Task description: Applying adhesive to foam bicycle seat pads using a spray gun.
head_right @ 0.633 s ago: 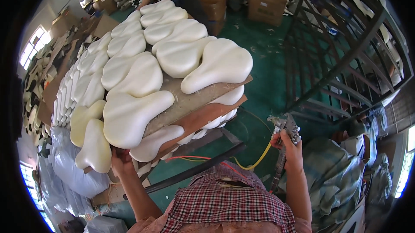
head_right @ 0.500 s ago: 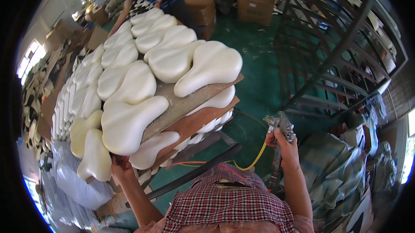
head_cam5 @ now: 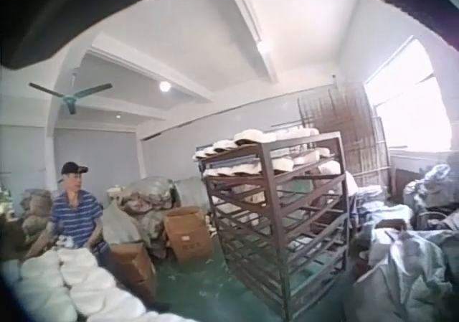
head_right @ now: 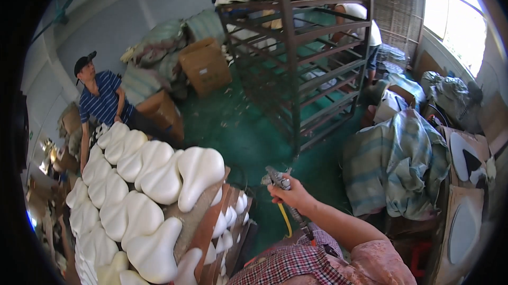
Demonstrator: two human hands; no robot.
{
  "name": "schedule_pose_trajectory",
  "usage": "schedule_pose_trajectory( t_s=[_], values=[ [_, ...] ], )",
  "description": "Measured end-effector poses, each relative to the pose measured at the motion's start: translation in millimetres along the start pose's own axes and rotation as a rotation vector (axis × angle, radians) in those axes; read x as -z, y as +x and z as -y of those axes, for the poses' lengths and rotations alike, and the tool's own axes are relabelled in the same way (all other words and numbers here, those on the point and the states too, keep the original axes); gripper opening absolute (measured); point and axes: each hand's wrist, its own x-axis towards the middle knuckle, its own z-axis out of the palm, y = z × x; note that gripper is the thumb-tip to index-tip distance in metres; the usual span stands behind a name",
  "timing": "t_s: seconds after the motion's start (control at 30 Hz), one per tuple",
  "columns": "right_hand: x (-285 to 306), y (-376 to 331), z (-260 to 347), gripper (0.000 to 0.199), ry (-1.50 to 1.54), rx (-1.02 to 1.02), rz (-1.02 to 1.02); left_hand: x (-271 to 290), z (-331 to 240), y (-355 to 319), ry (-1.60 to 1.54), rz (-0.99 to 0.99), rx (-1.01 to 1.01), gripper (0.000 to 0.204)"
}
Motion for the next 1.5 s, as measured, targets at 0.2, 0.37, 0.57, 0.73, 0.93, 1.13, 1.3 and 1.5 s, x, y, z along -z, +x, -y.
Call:
schedule_pose_trajectory(
  t_s=[0.2, 0.37, 0.57, 0.73, 0.93, 1.13, 1.3, 1.5],
  values=[
    [42.5, 12.6, 5.8, 0.030, 0.048, -0.028, 0.008, -17.9, 14.8, 5.6, -0.043, 0.033, -0.010, 0.034],
    [102.2, 45.6, 3.5, 0.028, 0.155, -0.031, -0.011, -49.4, 33.3, -30.4, -0.078, -0.026, -0.067, 0.035],
    [205.4, 90.5, 27.5, 0.024, 0.219, -0.081, -0.077, -253.9, 87.9, -175.2, -0.148, 0.014, -0.114, 0.037],
    [310.0, 123.8, 36.8, 0.013, 0.259, -0.042, -0.251, -419.7, 160.6, -219.3, -0.305, 0.186, -0.153, 0.026],
    [398.4, 138.3, 30.1, 0.016, 0.346, -0.036, -0.322, -556.0, 255.5, -233.6, -0.263, 0.371, -0.131, 0.024],
    [436.5, 146.3, 18.6, 0.014, 0.365, -0.172, -0.371, -637.8, 364.7, -229.4, -0.119, 0.437, -0.084, 0.023],
    [392.6, 168.8, 9.9, 0.014, 0.283, -0.196, -0.225, -661.7, 428.5, -168.5, 0.379, 0.698, -0.115, 0.034],
    [291.0, 127.5, 0.7, 0.024, 0.182, -0.205, 0.216, -509.8, 363.8, -225.0, 0.819, 1.226, -0.237, 0.023]
  ],
)
